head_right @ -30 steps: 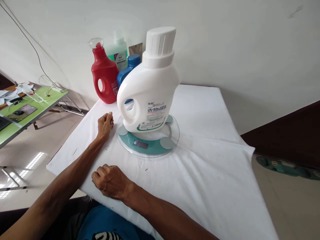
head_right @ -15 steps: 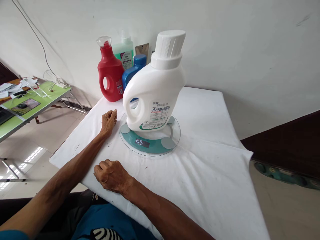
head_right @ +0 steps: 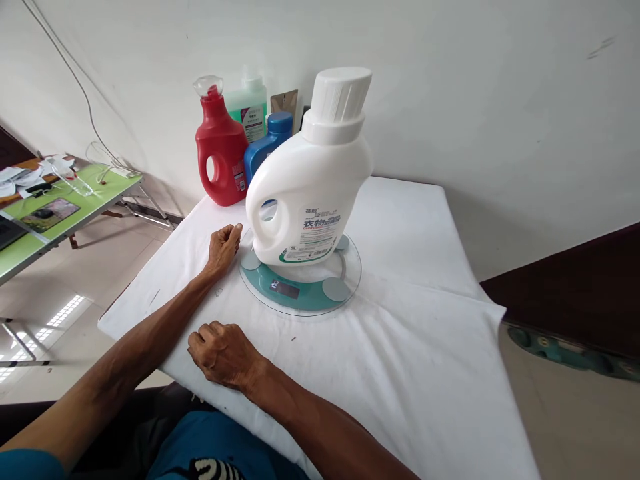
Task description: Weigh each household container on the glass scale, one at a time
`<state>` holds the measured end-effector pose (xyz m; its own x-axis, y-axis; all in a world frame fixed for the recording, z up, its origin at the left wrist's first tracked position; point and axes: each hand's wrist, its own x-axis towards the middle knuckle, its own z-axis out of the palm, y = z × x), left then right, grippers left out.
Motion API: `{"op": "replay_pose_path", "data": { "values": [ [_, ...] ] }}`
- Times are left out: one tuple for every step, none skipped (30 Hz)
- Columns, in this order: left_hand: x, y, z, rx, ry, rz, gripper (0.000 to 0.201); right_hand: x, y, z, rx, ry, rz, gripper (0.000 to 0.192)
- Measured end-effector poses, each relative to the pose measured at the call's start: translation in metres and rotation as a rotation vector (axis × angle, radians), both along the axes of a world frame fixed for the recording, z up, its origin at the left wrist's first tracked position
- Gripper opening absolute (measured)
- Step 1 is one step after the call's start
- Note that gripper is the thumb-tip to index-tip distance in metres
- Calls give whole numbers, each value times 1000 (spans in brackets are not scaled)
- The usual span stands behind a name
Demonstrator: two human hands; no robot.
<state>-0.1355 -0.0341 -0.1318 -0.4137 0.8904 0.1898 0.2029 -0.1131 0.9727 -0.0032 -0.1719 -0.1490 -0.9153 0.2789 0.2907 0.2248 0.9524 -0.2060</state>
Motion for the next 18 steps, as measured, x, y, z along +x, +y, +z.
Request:
{"op": "replay_pose_path", "data": {
  "values": [
    [0,0,0,8,-5,0,50,0,0,-1,3,10,-2,20],
    [-1,0,0,19,-4,7,50,0,-1,-2,5,20,-3,21],
    [-2,-1,1,34,5,22,50,0,-1,-3,7,31,-4,21],
    [-3,-2,2,52,23,45,49,0,-1,-4,8,42,-4,21],
    [-4,-4,3,73,47,70,49,0,-1,-6,11,54,-3,21],
    [-5,-6,6,97,77,92,48,1,-2,-7,14,66,-1,21],
    [-5,-9,8,125,108,107,48,1,-2,-8,20,78,-2,21],
    [-4,-13,12,155,138,110,47,1,-2,-9,28,91,-4,21],
    [-3,-16,16,187,162,103,47,1,-3,-10,34,105,-7,20],
    [0,-20,21,219,175,86,47,1,-3,-10,38,119,-12,20],
    [4,-23,26,251,177,63,49,1,-4,-10,39,132,-16,19],
    [9,-25,33,281,172,30,51,1,-4,-10,37,146,-15,19],
    [15,-27,41,308,165,-8,55,2,-5,-10,35,159,-13,19],
    [22,-28,49,331,161,-49,59,2,-5,-10,33,169,-12,19],
    [30,-29,58,347,159,-89,64,2,-6,-10,33,181,-11,20],
    [37,-28,68,350,158,-123,67,3,-6,-10,35,193,-9,21],
    [44,-27,78,337,150,-153,68,4,-7,-10,35,207,-10,21],
    [50,-25,88,307,134,-179,67,4,-7,-10,32,222,-12,21]
  ]
}}
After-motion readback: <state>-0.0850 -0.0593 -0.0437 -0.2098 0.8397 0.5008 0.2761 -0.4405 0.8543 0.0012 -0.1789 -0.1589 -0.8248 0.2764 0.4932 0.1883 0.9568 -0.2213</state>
